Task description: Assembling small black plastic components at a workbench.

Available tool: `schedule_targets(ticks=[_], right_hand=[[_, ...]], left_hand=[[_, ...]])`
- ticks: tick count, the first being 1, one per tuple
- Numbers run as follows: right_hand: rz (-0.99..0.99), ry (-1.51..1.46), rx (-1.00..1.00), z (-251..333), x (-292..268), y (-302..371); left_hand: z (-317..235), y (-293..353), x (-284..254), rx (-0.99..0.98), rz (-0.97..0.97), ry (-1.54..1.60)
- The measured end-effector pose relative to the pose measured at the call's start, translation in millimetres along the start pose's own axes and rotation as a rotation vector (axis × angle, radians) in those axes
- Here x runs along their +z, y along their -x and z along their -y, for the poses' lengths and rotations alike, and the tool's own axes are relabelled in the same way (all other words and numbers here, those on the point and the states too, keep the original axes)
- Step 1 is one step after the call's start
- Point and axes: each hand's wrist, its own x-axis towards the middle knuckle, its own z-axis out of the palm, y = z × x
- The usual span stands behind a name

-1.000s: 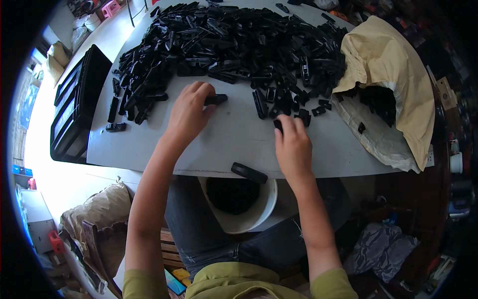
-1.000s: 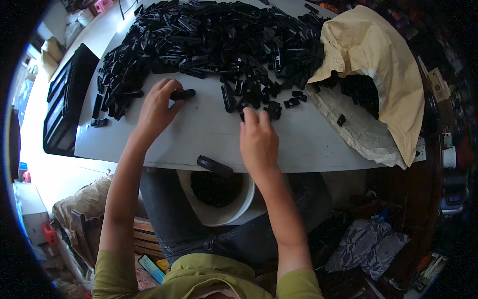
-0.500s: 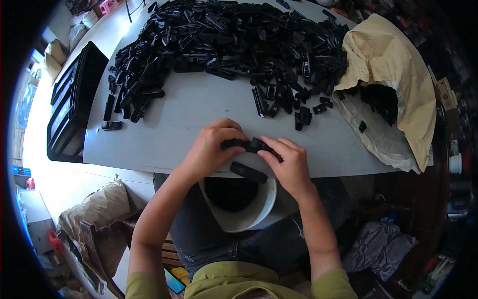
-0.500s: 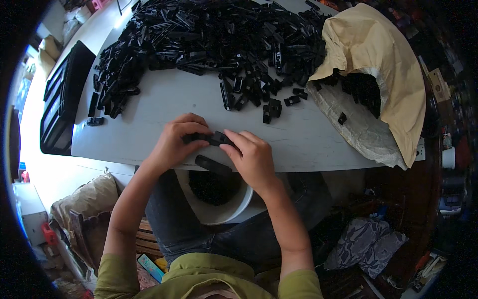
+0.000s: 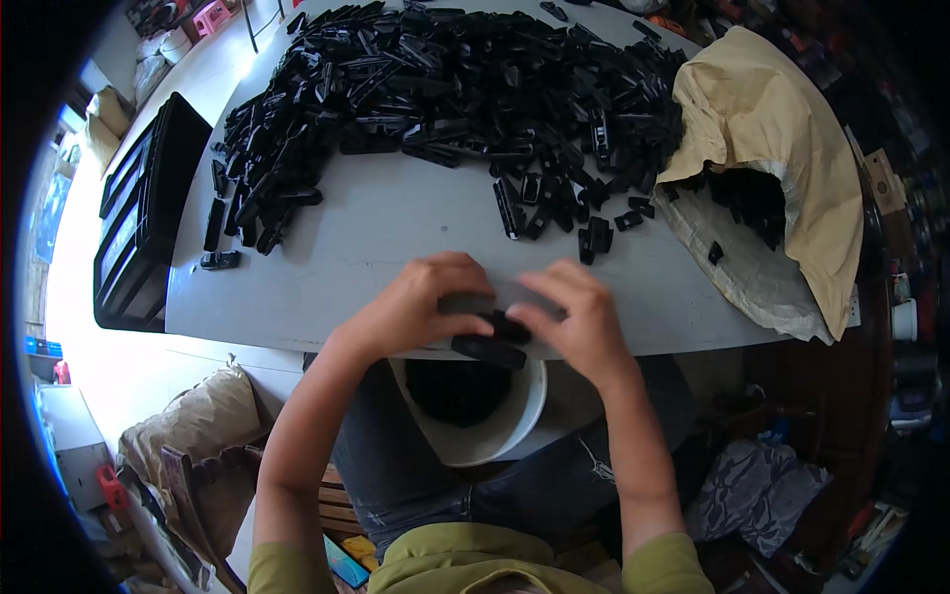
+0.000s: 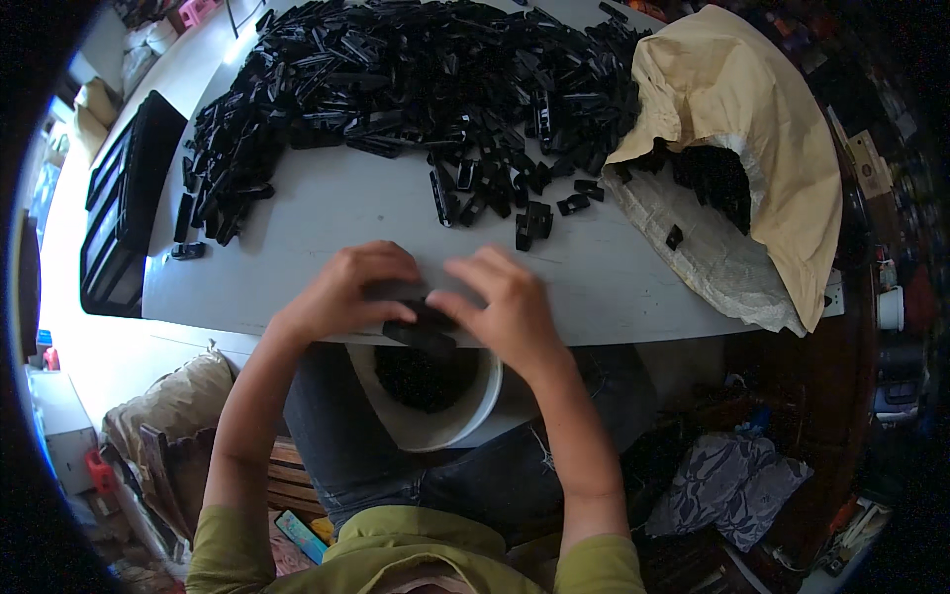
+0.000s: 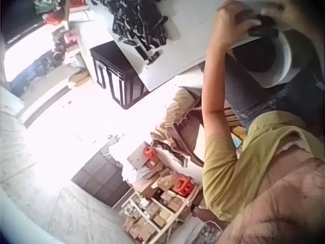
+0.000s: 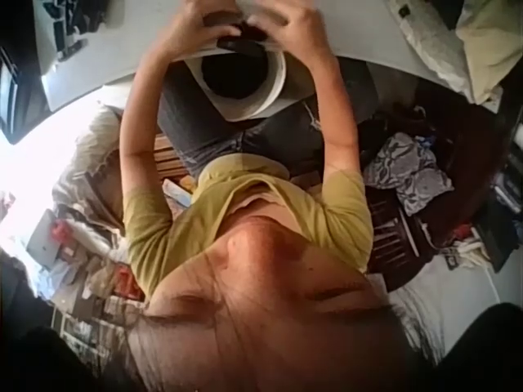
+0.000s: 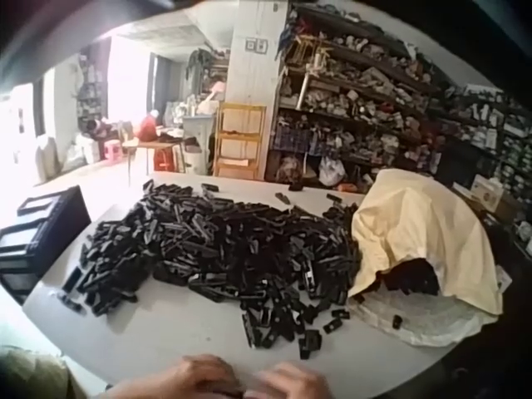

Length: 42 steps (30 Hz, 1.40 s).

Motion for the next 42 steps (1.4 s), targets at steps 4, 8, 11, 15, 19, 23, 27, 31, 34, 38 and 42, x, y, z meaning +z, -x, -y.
schedule_targets(ticks=[4,8,11,15,19,23,27,31,34,38,42], right_hand=[[-0.212,0.581,0.238,-12.9,-12.5,-12.8],[-0.161,0.609,0.228,-24.5,1.5,-10.5],[-0.173,0.596,0.196,-32.0,-1.0,-2.5],[-0.224,0.48,0.138,-30.8,-5.6,0.0],[-0.171,0.497,0.052,-41.8,-7.6,4.3],[-0.165,0.458,0.037,-30.6,-11.1,3.2],[-0.196,0.444,0.061,-34.7,-10.4,5.4],[-0.102,0.562,0.064,-30.0,-10.5,1.7],[-0.031,0.584,0.067,-22.4,-10.2,-2.0],[-0.069,0.561,0.032,-32.7,-11.7,3.8],[-0.226,-0.201,0.286,-26.1,-12.6,6.9]], left_hand=[[-1.6,-39.5,-1.3,0.032,-0.234,-0.228],[0.9,-58.6,2.4,0.055,-0.207,-0.515],[-5.0,-46.6,2.3,-0.11,-0.13,-0.401],[2.1,-23.6,-3.7,-0.151,-0.149,-0.328],[3.7,-19.3,-4.2,0.218,-0.223,-0.711],[-10.7,-15.2,-7.4,0.091,-0.056,-0.861],[-12.2,-6.7,5.6,0.015,-0.047,-0.72],[-18.1,-1.8,9.8,0.037,-0.057,-0.59],[-15.6,2.0,13.2,0.064,-0.11,-0.45],[-18.1,3.8,14.9,0.003,-0.142,-0.249],[-10.2,7.8,18.7,-0.044,-0.159,-0.136]])
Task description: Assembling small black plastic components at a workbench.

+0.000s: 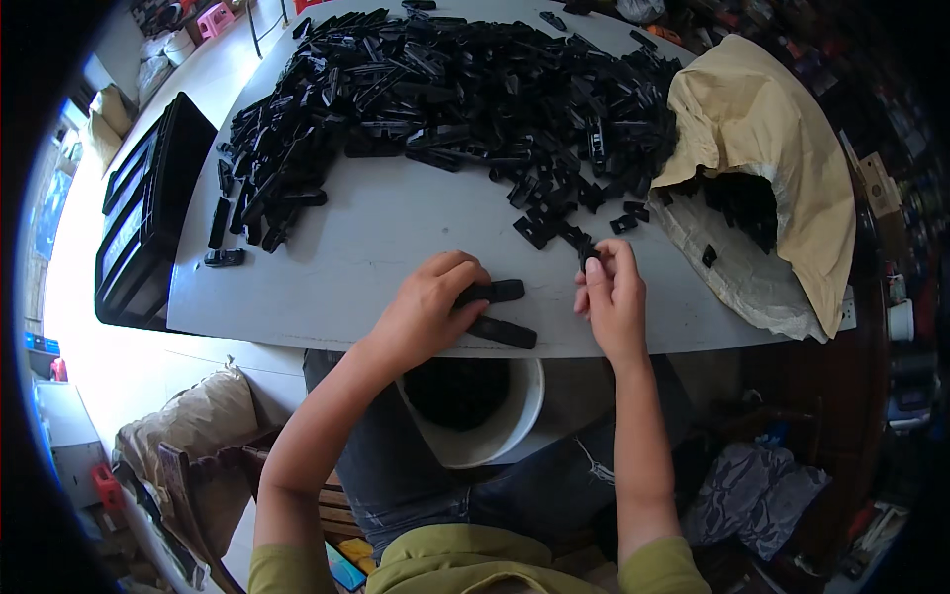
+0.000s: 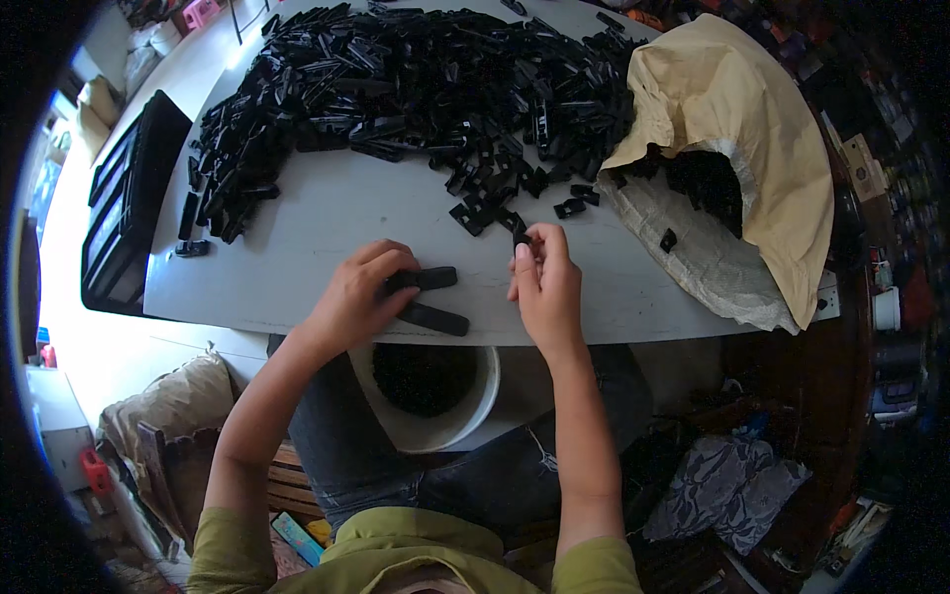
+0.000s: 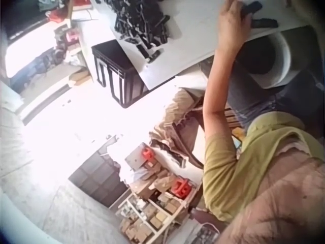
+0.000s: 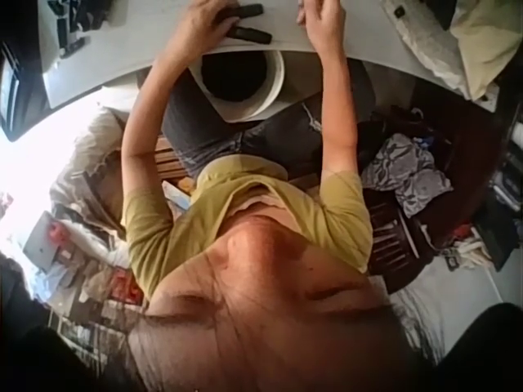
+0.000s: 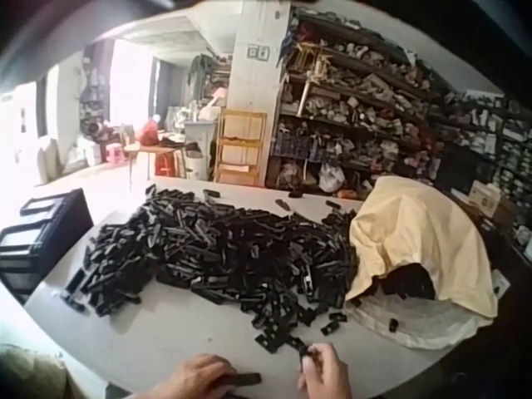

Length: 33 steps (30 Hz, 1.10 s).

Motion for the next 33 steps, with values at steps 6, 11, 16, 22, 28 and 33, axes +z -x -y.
schedule_targets(ticks=[6,11,16,22,28,33], right_hand=[[0.182,-0.659,0.327,12.8,13.1,6.8],[0.386,-0.303,0.146,18.8,23.8,11.9],[0.33,-0.215,0.156,24.6,26.1,11.1],[0.244,0.054,-0.174,27.2,33.3,12.4],[0.213,0.177,-0.259,20.4,16.2,10.2],[0.274,0.273,-0.307,14.5,-0.5,5.8]], left_hand=[[-0.3,-4.3,3.5,0.04,-0.003,0.008],[3.7,-4.5,4.2,0.056,-0.01,0.029],[7.8,-4.1,6.6,0.112,-0.036,0.032],[10.5,-3.0,7.1,0.129,-0.052,0.021],[6.5,-8.0,-0.6,-0.044,0.032,0.186],[10.2,-8.6,-4.4,-0.044,0.053,0.207]])
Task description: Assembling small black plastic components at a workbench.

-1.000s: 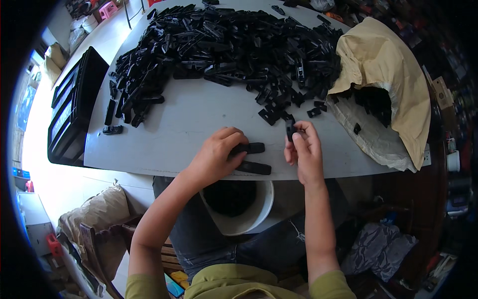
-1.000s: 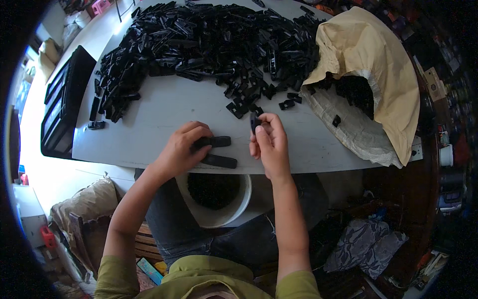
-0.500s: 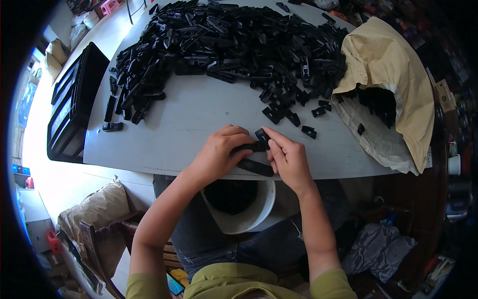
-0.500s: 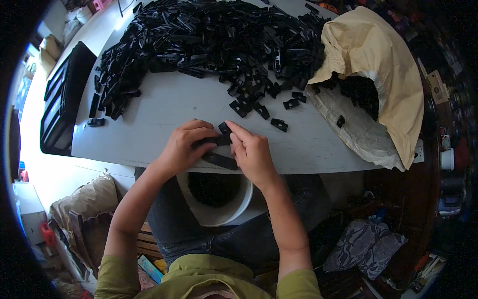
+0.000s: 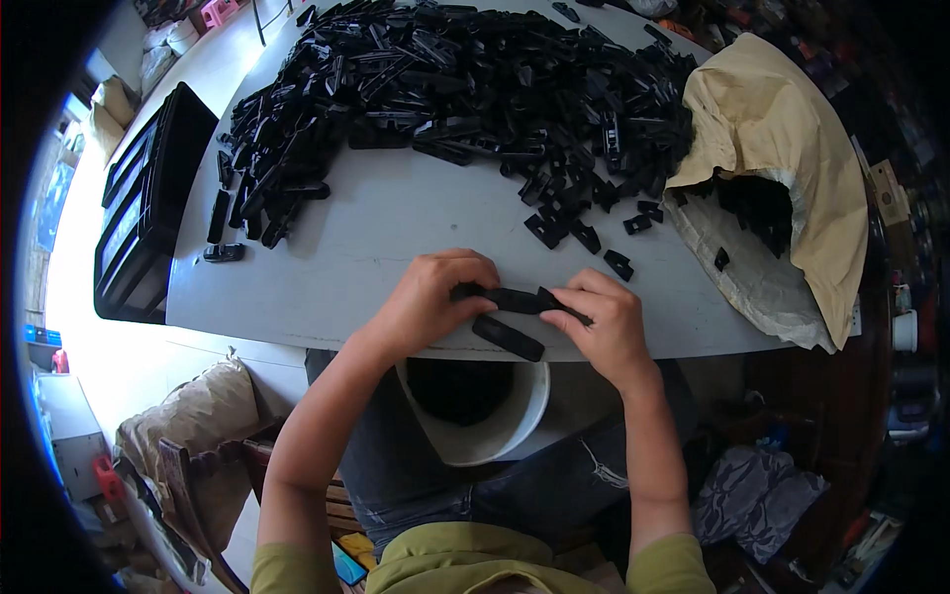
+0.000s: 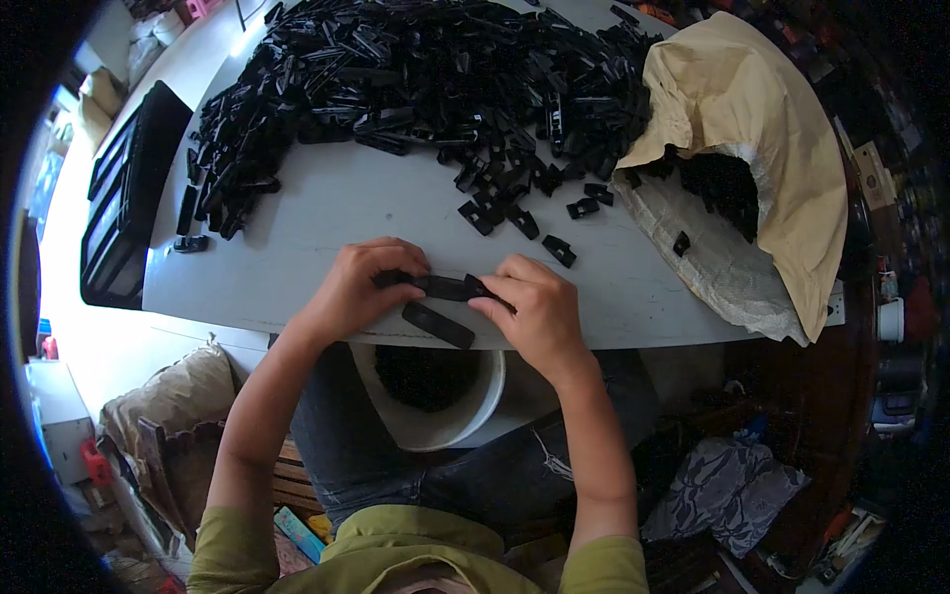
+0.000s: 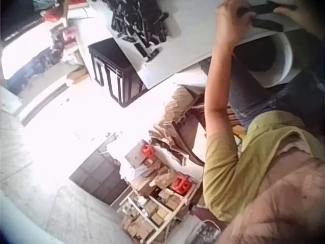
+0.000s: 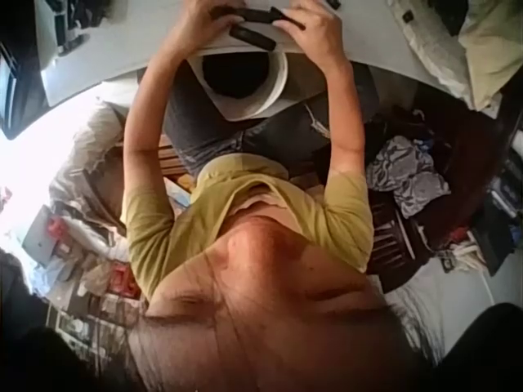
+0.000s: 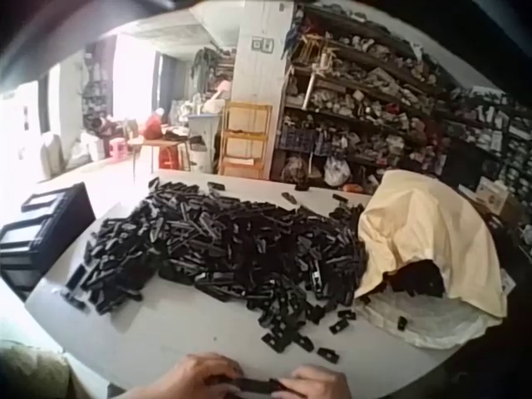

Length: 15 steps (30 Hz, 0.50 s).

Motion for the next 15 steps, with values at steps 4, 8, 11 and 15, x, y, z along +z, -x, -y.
schedule_targets(ticks=[4,8,11,15], right_hand=[[-0.071,-0.136,-0.054,2.2,12.5,-0.2],[-0.074,-0.172,-0.097,5.0,19.6,-4.6],[-0.016,-0.189,-0.073,7.6,22.5,-12.6],[-0.038,0.137,-0.221,2.7,17.0,-28.2]], left_hand=[[4.2,-1.9,0.7,0.049,0.005,0.019],[6.5,-2.5,1.4,0.186,-0.001,-0.017],[-2.4,2.5,-5.2,0.05,0.031,0.018],[-11.3,7.5,-26.4,0.113,0.251,-0.124]])
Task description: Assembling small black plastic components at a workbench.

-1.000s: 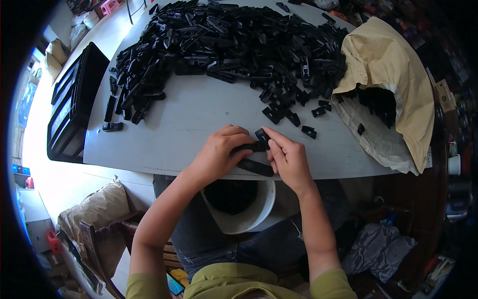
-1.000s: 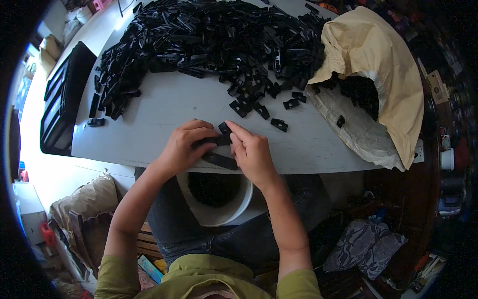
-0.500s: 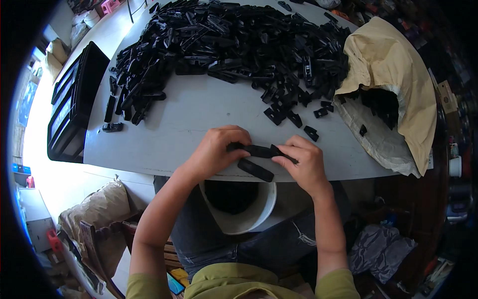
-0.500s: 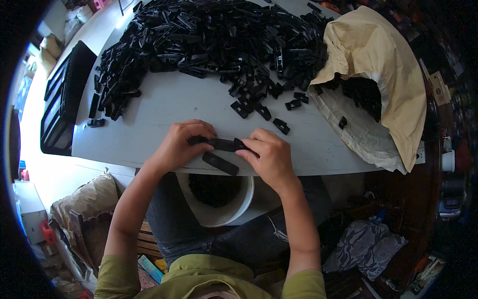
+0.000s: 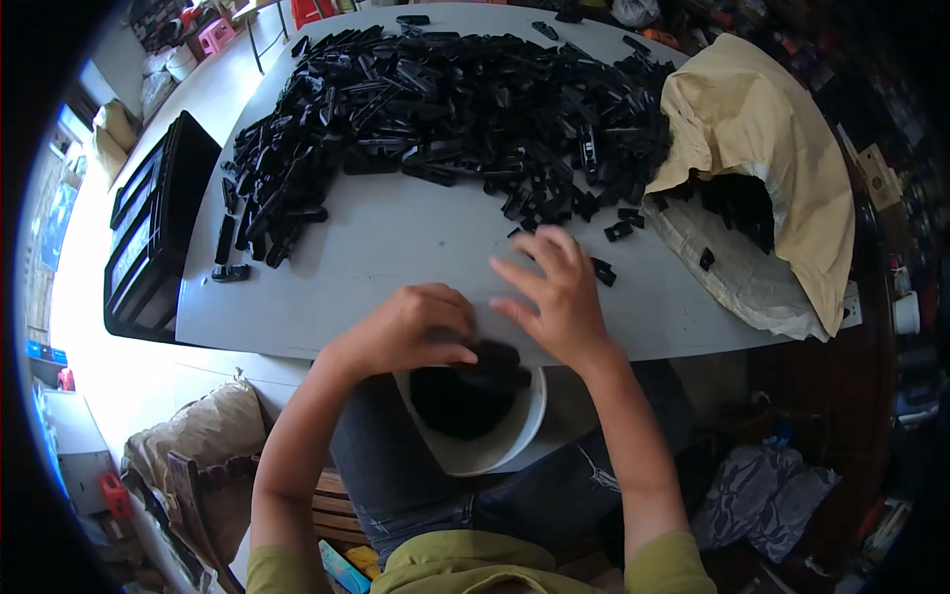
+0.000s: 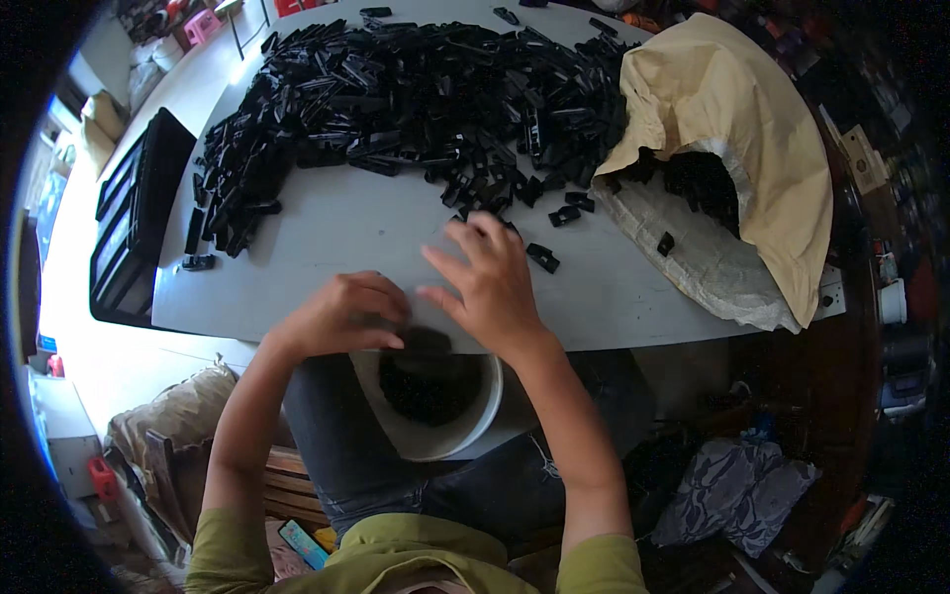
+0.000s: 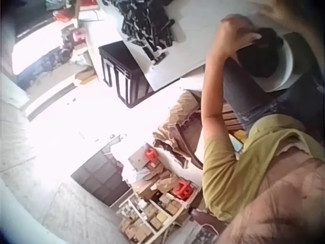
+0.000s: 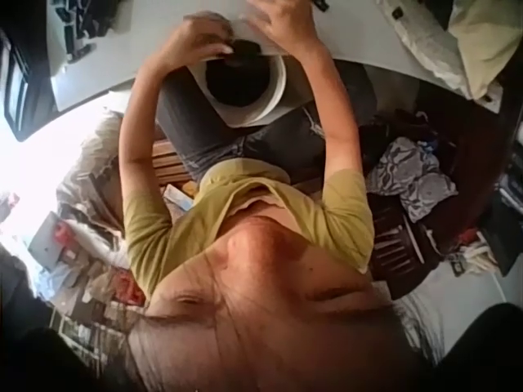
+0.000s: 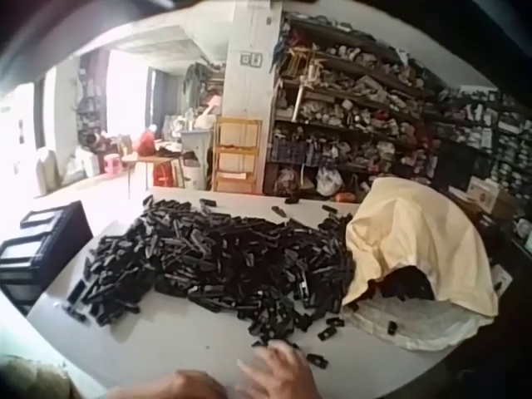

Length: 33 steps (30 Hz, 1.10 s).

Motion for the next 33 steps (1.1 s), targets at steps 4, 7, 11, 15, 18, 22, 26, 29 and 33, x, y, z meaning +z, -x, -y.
schedule_targets(ticks=[4,7,11,15,18,22,26,29,33], right_hand=[[0.009,0.35,0.004,-14.9,11.6,-21.5],[0.065,0.441,0.144,-33.9,10.4,-14.0],[-0.018,0.43,0.269,-44.4,2.0,5.5],[-0.018,0.427,0.304,-41.8,1.5,3.0],[-0.062,0.382,0.294,-44.2,0.4,5.5],[-0.173,0.319,0.233,-50.1,-6.0,6.7],[-0.488,0.133,0.163,-42.7,-29.4,11.9],[-0.544,0.095,0.314,-48.9,-52.6,47.6],[-0.401,0.074,0.469,-40.5,-52.9,75.7]], left_hand=[[10.6,-32.3,-11.2,0.035,-0.35,-0.302],[25.7,-93.5,-9.4,0.182,-0.549,-0.441],[41.3,-162.6,10.5,0.231,-0.583,-0.652],[44.7,-188.2,16.1,0.076,-0.484,-0.925],[46.4,-182.7,14.0,0.031,-0.391,-0.952],[43.6,-146.4,15.5,0.119,-0.305,-0.98],[30.5,-91.2,9.3,0.052,-0.237,-0.969],[30.2,-61.1,9.4,0.087,-0.23,-0.961],[20.0,-38.9,5.0,0.071,-0.22,-0.898]])
